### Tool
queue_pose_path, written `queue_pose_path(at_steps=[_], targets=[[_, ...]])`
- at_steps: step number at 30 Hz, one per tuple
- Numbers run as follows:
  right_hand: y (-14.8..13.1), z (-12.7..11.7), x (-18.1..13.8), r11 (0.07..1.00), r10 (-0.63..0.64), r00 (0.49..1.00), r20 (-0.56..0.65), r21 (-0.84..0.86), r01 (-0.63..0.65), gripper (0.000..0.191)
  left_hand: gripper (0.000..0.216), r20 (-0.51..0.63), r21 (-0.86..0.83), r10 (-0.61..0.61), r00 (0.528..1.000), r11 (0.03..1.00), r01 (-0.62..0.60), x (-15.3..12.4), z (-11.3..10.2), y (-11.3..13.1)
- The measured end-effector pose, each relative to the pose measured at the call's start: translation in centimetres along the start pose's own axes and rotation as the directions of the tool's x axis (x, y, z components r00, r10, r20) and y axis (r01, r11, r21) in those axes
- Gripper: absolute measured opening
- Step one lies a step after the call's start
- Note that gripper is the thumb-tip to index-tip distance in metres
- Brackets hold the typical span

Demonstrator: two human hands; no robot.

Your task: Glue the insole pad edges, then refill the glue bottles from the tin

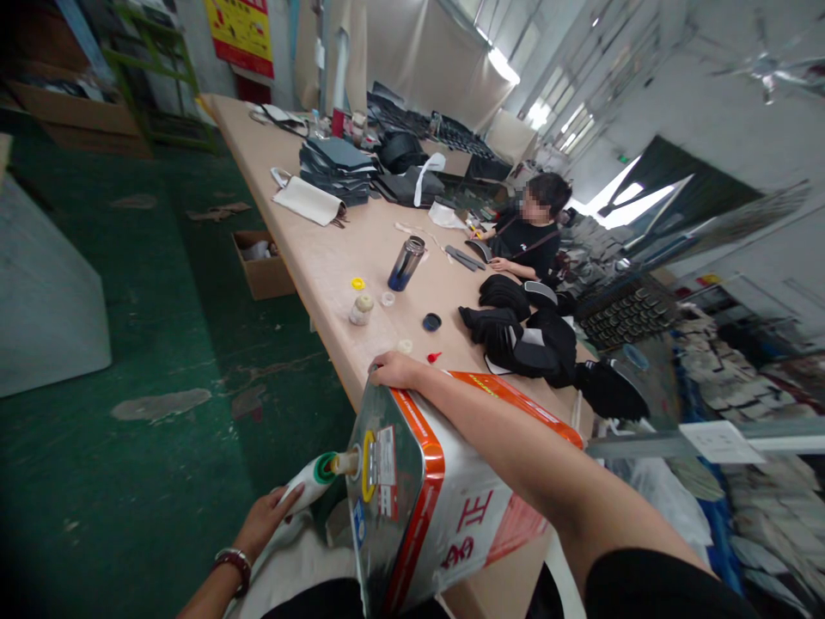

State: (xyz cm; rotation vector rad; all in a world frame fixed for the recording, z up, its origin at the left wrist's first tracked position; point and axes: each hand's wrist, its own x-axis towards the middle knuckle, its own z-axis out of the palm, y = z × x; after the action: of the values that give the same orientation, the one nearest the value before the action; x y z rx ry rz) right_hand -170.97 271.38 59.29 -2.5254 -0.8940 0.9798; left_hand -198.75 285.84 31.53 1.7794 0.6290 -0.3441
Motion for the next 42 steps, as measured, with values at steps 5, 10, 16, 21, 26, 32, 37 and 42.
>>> queue_pose_path(at_steps=[5,10,16,21,26,32,37,42], targets=[[-0.24,-0.05,-0.09,1.0,0.016,1.0,0.004,-0.017,-0.016,0.03,0.062,0.01,0.011,0.013,1.0,1.0,-0.014,-0.21,-0.17,0.35],[-0.22,0.03,0.0,0.999,0.021,1.0,0.006,-0.035,-0.021,0.029,0.061,-0.006,0.011,0.016,1.0,1.0,-0.016,-0.48,-0.31,0.63],[0.01,0.13,0.19,0.998,0.027,1.0,-0.003,-0.048,-0.027,0.029,0.064,-0.004,-0.008,0.008,1.0,1.0,-0.008,-0.43,-0.13,0.3],[0.0,0.17,0.2,0.998,0.024,1.0,-0.003,-0.057,-0.024,0.03,0.066,0.004,-0.004,-0.011,1.0,1.0,0.011,-0.42,-0.1,0.24],[-0.23,0.07,-0.1,0.998,0.025,1.0,-0.005,-0.065,-0.025,0.033,0.066,-0.002,0.012,-0.001,1.0,1.0,0.001,-0.17,-0.1,0.06],[-0.38,-0.06,-0.26,0.998,0.031,1.0,-0.003,-0.059,-0.031,0.031,0.066,0.004,0.004,0.008,1.0,1.0,-0.008,-0.25,-0.08,0.37],[-0.11,0.05,-0.07,0.998,0.025,1.0,-0.004,-0.052,-0.026,0.029,0.066,0.014,-0.006,0.0,1.0,1.0,0.0,-0.3,-0.08,0.38],[0.14,0.13,0.05,0.999,0.02,1.0,-0.01,-0.05,-0.021,0.027,0.066,0.019,-0.017,-0.012,1.0,1.0,0.012,-0.21,0.02,-0.02]])
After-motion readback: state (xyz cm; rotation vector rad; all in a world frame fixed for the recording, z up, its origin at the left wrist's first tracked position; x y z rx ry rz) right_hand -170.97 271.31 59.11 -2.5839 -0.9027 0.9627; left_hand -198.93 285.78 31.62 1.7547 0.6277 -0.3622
